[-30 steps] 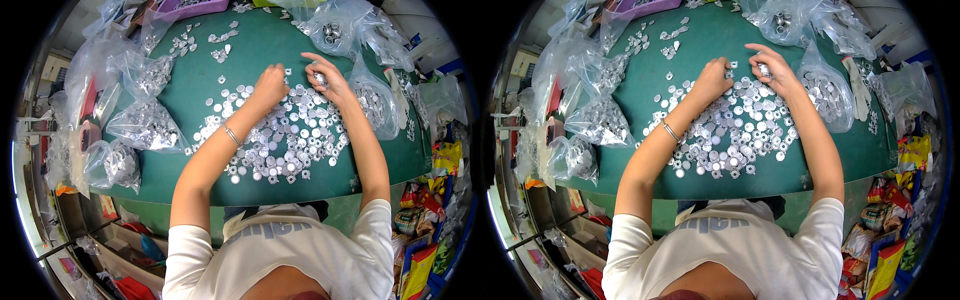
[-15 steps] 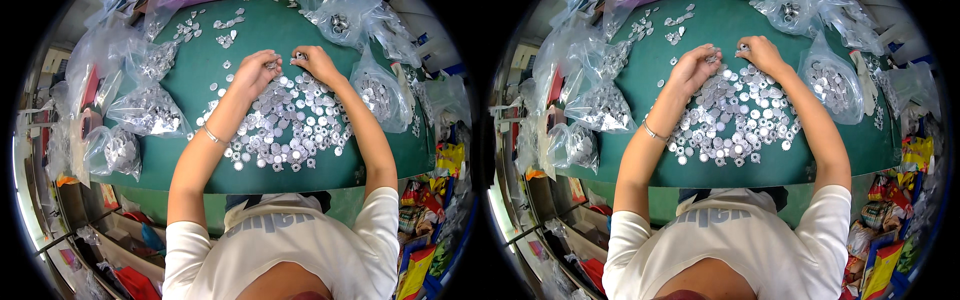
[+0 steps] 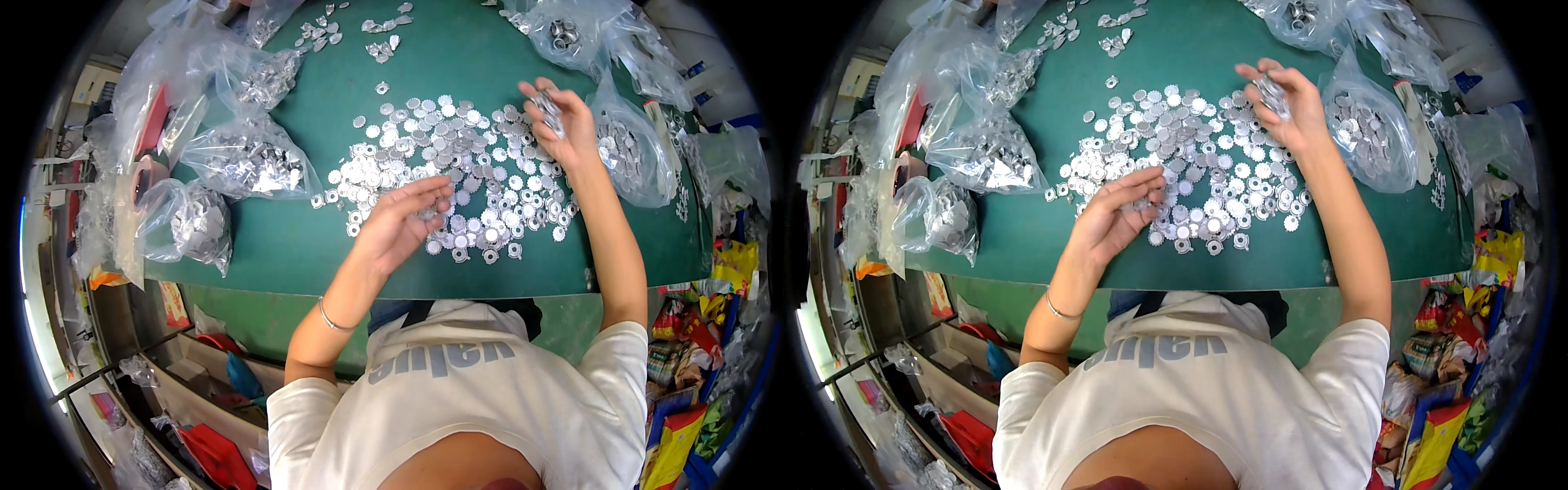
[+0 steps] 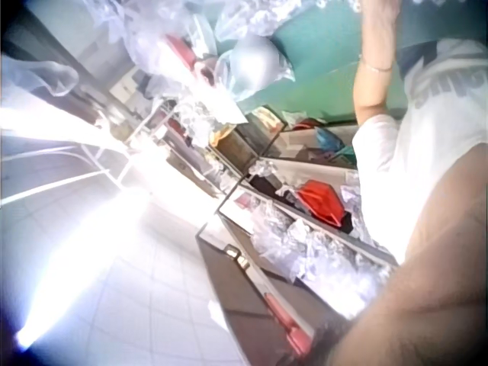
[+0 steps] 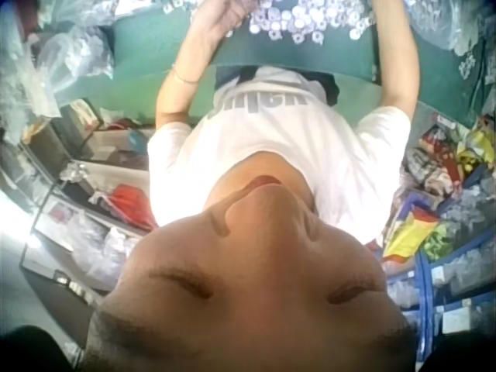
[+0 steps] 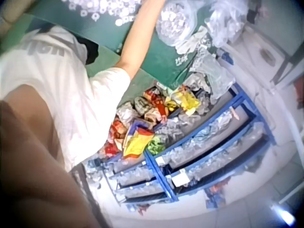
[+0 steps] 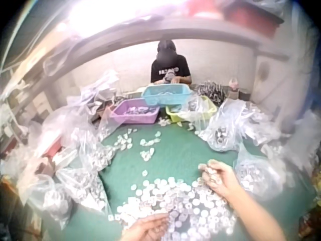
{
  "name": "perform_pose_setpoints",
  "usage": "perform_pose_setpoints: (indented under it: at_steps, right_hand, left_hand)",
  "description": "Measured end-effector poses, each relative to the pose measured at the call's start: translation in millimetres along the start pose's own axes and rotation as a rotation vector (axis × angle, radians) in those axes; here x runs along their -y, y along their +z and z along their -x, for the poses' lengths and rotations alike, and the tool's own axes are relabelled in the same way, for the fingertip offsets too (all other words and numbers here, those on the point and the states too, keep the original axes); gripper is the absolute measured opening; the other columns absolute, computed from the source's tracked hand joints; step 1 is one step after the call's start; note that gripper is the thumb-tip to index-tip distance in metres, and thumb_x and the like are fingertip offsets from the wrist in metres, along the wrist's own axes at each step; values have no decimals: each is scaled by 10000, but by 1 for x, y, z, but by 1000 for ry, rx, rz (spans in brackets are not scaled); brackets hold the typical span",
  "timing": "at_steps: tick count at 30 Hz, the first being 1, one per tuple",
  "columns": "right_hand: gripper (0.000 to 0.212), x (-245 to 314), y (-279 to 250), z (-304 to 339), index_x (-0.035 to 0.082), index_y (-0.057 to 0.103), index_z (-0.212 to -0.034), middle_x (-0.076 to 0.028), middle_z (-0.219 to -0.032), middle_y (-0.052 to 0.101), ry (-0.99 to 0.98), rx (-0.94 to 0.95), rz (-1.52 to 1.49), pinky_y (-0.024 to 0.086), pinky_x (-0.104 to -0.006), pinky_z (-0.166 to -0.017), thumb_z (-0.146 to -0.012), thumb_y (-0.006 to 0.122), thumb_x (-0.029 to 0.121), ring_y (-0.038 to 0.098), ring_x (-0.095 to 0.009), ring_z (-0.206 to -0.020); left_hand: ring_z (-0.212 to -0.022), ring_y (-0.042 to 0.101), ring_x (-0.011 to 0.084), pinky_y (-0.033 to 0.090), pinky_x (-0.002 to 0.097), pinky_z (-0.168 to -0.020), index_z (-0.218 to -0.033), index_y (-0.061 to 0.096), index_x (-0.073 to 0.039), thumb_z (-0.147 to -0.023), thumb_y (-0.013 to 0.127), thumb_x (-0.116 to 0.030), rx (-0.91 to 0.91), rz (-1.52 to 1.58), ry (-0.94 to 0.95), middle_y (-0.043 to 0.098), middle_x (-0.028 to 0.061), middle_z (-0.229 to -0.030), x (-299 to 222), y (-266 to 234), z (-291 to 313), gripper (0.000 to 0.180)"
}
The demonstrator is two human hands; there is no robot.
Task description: The person sorts and counts small metal parts by hand on a green workbench, gathering them into piles and placing them into plastic bags.
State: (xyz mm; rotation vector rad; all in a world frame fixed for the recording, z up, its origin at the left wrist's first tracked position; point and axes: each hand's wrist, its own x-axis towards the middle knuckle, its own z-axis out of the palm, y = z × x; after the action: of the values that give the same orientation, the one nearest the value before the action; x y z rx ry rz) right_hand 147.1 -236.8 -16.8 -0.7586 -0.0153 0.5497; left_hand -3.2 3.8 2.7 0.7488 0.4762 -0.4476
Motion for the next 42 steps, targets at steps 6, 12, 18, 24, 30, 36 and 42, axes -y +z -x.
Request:
perform_pose_setpoints:
  at_steps: [6, 12, 18, 24, 30, 36, 42]
  right_hand:
    - [184, -24, 31, 81, 24, 645, -904, 38, -583, 496, 158, -139, 916, 261, -184, -370, -855, 624, 200, 366, -16, -410]
    - [176, -70, 34, 105, 22, 658, -833, -132, -723, 634, -433, -84, 1868, 467, -382, -563, -723, 701, 152, 608, -312, -643]
    - [126, -55, 26, 104, 29, 644, -789, -36, -617, 576, -59, -190, 1287, 400, -276, -454, -766, 689, 144, 526, -170, -482]
    - [154, -37, -2, 111, 14, 559, -931, -82, -744, 574, 77, -102, 420, 258, -209, -342, -834, 580, 132, 378, -78, -405]
    - [205, -34, 0, 110, 28, 506, -1025, -156, -982, 527, 45, -137, -211, 326, -197, -330, -845, 454, 111, 452, -145, -512]
    - [314, -26, -6, 119, -11, 578, -1018, -23, -596, 460, 26, -328, 198, 267, -202, -343, -948, 467, 274, 382, -89, -428]
    - [232, -22, 0, 133, -7, 603, -1030, 18, -572, 450, -17, -246, 704, 257, -197, -376, -907, 540, 179, 383, -43, -446]
  left_hand:
    - [-593, 457, 121, 394, 256, -550, -992, 627, -15, -806, 634, -43, 70, -1011, 598, 520, 17, -693, 37, -15, 4, 188]
    - [-703, 577, 270, 457, 374, -597, -977, 633, -80, -765, 650, -70, 58, -1518, 778, 534, 91, -832, 41, 17, -17, 213]
    - [-736, 590, 298, 472, 390, -630, -1019, 648, -120, -775, 627, -75, 235, -1748, 745, 536, 97, -891, 36, 19, -45, 249]
    - [-726, 604, 286, 485, 381, -641, -1032, 647, -125, -766, 613, -42, 331, -1852, 720, 534, 86, -941, 24, 21, -46, 281]
    - [-707, 620, 287, 496, 396, -626, -1068, 608, -96, -754, 549, -32, 510, -1986, 850, 517, 124, -1020, 18, 26, -48, 326]
    - [-695, 623, 285, 506, 378, -614, -1072, 567, -86, -766, 543, -53, 578, -2079, 901, 491, 90, -1170, 16, 24, -51, 309]
    - [-689, 616, 304, 506, 386, -625, -1015, 553, -41, -782, 539, -3, 582, -1925, 933, 488, 57, -1184, 18, 15, -56, 236]
